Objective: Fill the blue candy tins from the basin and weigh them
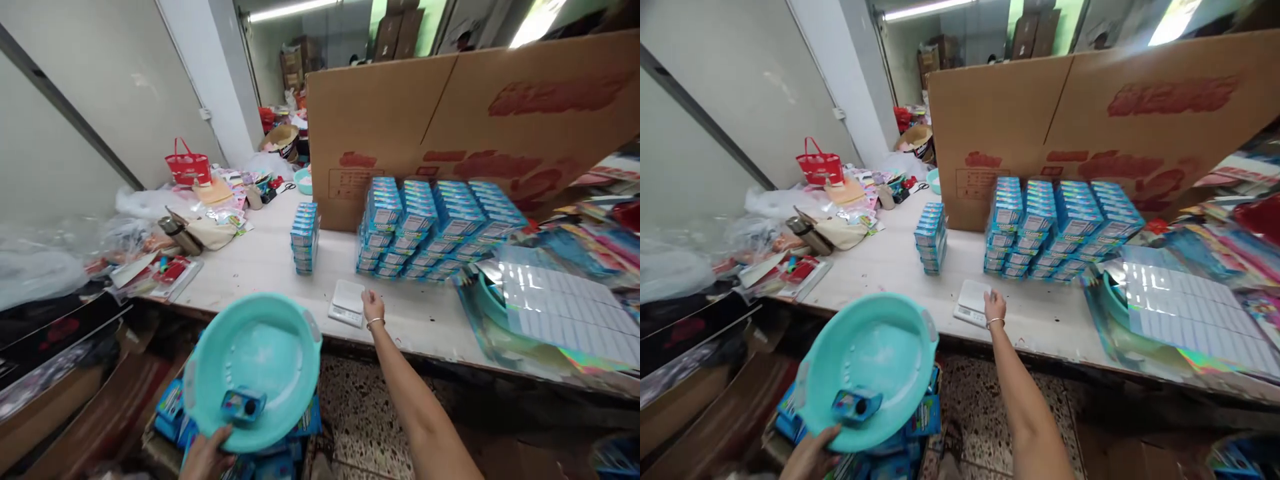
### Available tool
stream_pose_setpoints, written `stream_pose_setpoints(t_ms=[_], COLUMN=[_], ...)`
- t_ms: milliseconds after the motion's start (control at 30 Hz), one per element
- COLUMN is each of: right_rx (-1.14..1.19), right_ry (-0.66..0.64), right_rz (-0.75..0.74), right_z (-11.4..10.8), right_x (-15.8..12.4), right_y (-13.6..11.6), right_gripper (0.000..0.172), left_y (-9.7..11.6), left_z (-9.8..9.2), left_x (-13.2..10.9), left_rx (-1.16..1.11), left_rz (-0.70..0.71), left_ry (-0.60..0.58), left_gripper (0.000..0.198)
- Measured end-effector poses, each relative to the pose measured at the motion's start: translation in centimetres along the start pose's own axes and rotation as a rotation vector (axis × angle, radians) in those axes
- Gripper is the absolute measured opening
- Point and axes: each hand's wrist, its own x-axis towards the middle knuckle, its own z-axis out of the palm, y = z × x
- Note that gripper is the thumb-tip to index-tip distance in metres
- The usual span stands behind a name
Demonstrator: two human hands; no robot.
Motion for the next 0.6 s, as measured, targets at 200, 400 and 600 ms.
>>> stream_pose_setpoints(t_ms=[200,400,600], right_rx=[0.051,-0.692,-0.556], right_ry=[-0.434,-0.829,-0.631], right_rz=[-0.593,-0.722,-0.589], right_z=[-6.7,-7.3,-12.4], right_x=[-15.1,-27.4,-28.9], right_y=[-2.7,0.9,1.8], right_gripper=[0.047,0.071,0.049], left_y=[-1.8,-6.2,-7.7], left_z=[6.0,9.5,8.4], left_x=[-3.6,-7.6,-10.1], left_rx=[-0.001,0.039,0.054], left_rz=[-0.057,0.039,0.011], left_ry=[-0.358,-0.533,-0.483], left_gripper=[0.034,0.018,0.019])
